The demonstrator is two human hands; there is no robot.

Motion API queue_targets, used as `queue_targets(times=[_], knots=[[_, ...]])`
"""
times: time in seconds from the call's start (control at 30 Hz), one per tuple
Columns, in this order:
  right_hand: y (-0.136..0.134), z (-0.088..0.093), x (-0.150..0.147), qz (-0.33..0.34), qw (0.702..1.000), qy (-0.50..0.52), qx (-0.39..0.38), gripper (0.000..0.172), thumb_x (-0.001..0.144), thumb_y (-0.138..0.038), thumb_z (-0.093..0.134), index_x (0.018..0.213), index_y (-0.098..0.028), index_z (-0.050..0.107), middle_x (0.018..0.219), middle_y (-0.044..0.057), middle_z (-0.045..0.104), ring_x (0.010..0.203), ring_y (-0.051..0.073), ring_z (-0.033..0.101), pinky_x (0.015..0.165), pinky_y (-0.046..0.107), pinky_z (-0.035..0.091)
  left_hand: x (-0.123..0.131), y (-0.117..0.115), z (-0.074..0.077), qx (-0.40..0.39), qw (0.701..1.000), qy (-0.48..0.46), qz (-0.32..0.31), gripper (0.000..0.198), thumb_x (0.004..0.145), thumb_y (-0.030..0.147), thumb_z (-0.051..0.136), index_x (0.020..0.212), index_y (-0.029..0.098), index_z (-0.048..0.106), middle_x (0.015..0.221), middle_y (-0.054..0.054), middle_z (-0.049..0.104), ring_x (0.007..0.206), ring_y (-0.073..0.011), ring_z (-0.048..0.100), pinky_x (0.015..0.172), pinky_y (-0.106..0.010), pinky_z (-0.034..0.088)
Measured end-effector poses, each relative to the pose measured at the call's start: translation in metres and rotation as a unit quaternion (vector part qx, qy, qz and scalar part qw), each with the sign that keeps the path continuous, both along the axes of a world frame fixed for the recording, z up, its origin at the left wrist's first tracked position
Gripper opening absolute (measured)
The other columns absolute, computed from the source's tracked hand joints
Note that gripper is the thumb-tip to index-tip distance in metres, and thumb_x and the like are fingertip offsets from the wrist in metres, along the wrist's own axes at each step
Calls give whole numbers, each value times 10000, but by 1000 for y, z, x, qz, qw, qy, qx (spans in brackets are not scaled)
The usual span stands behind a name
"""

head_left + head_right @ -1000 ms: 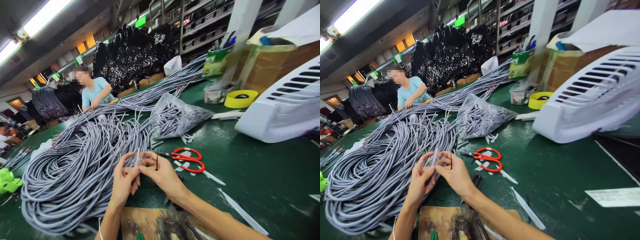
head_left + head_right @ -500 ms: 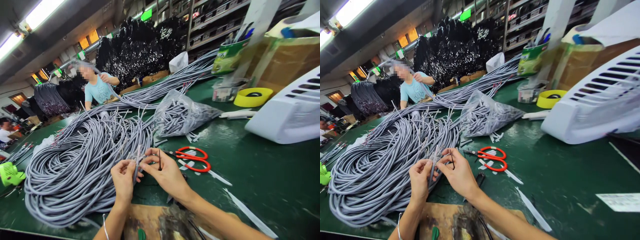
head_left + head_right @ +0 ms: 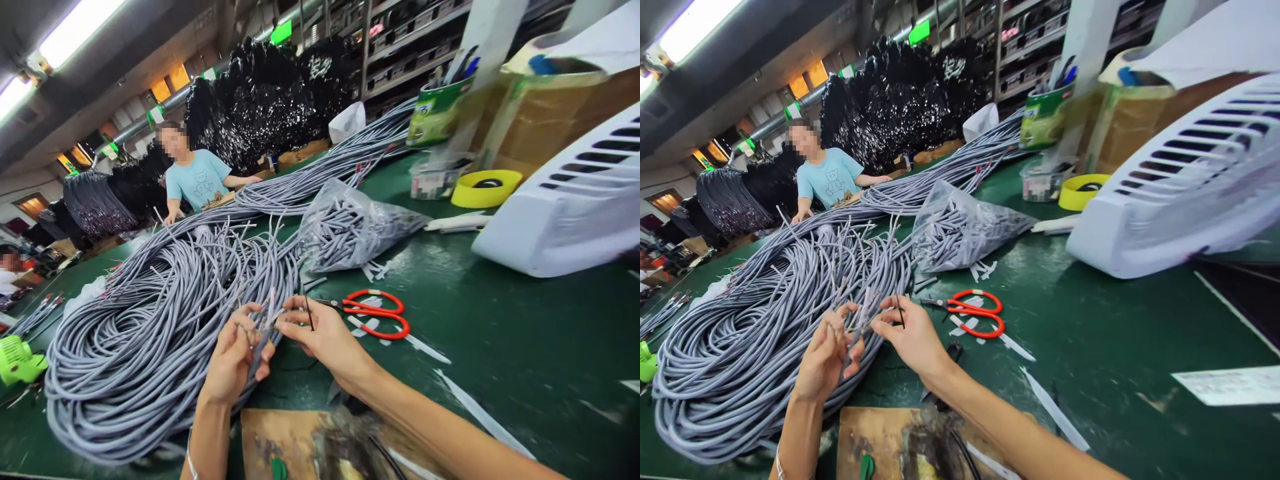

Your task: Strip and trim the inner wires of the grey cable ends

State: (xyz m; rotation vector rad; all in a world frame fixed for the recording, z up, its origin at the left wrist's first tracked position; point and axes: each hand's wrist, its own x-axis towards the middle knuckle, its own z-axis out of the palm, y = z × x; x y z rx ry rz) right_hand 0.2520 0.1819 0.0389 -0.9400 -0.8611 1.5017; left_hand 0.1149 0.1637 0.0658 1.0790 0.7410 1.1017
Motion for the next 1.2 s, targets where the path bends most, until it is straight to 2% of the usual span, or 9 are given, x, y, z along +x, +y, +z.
queue_targets(times=[0.2, 0.3, 0.4, 0.5, 0.6, 0.73, 0.83, 1.1, 1.2], knots=[[-3, 3, 2, -7, 1000, 22, 6, 334, 516, -243, 686, 785, -169, 503, 566, -58, 563, 322, -5, 283, 303, 150, 146, -3, -1, -1, 34, 999, -35, 4, 308, 703, 410, 663, 747, 221, 424, 1170, -4, 466, 492, -34, 456, 264, -85, 300], [-6, 8, 4, 66, 995, 71, 15, 378, 563, -258, 664, 898, -171, 513, 652, -25, 626, 313, -14, 268, 302, 145, 135, -3, -1, -2, 31, 999, -13, -11, 310, 669, 340, 709, 784, 216, 449, 1184, -23, 475, 477, -19, 448, 263, -79, 311], [-9, 13, 4, 132, 986, 100, 33, 453, 544, -249, 688, 955, -184, 511, 707, -6, 667, 328, 10, 370, 310, 145, 211, 0, 1, -4, 21, 999, 16, -19, 289, 682, 315, 698, 763, 187, 451, 1160, -48, 486, 456, -7, 454, 259, -82, 317], [-8, 13, 1, 80, 992, 88, 37, 507, 475, -231, 745, 929, -185, 524, 604, -31, 659, 431, 88, 542, 425, 191, 402, 3, 2, -5, 21, 999, 29, -7, 325, 664, 301, 712, 720, 179, 416, 1098, -37, 500, 439, -4, 471, 260, -83, 301], [-6, 9, 0, 6, 998, 41, 48, 479, 449, -241, 773, 868, -183, 548, 550, -25, 657, 520, 148, 609, 551, 260, 476, 5, 3, -4, 16, 997, 76, 18, 370, 618, 309, 747, 738, 180, 421, 1023, -20, 526, 395, 17, 441, 282, -95, 283], [-6, 2, -1, -82, 992, -25, 95, 441, 489, -292, 768, 856, -181, 549, 535, -18, 644, 441, 113, 519, 445, 230, 395, 7, 4, -1, -30, 983, 174, 56, 423, 541, 397, 774, 769, 130, 538, 639, 45, 519, 322, 35, 294, 310, -121, 202], [-7, 1, -1, -72, 991, -11, 111, 506, 478, -297, 779, 896, -175, 522, 530, -30, 622, 380, 63, 387, 384, 201, 286, 9, 5, -1, -33, 979, 185, 74, 453, 513, 493, 749, 592, 94, 551, 436, 82, 370, 325, 11, 262, 326, -144, 157], [-13, 4, 0, 77, 986, 12, 148, 492, 579, -286, 715, 1009, -193, 493, 570, -47, 583, 367, 27, 270, 381, 192, 208, 7, 10, -7, -8, 972, 149, 179, 464, 552, 542, 696, 502, 133, 481, 362, 101, 286, 317, -5, 201, 330, -161, 121], [-14, 8, 10, 50, 984, 7, 173, 424, 564, -300, 728, 935, -208, 543, 552, -34, 576, 368, 46, 303, 377, 207, 222, 5, 12, -9, 6, 966, 151, 207, 402, 571, 484, 706, 587, 105, 576, 411, 77, 379, 326, -12, 261, 331, -156, 145]])
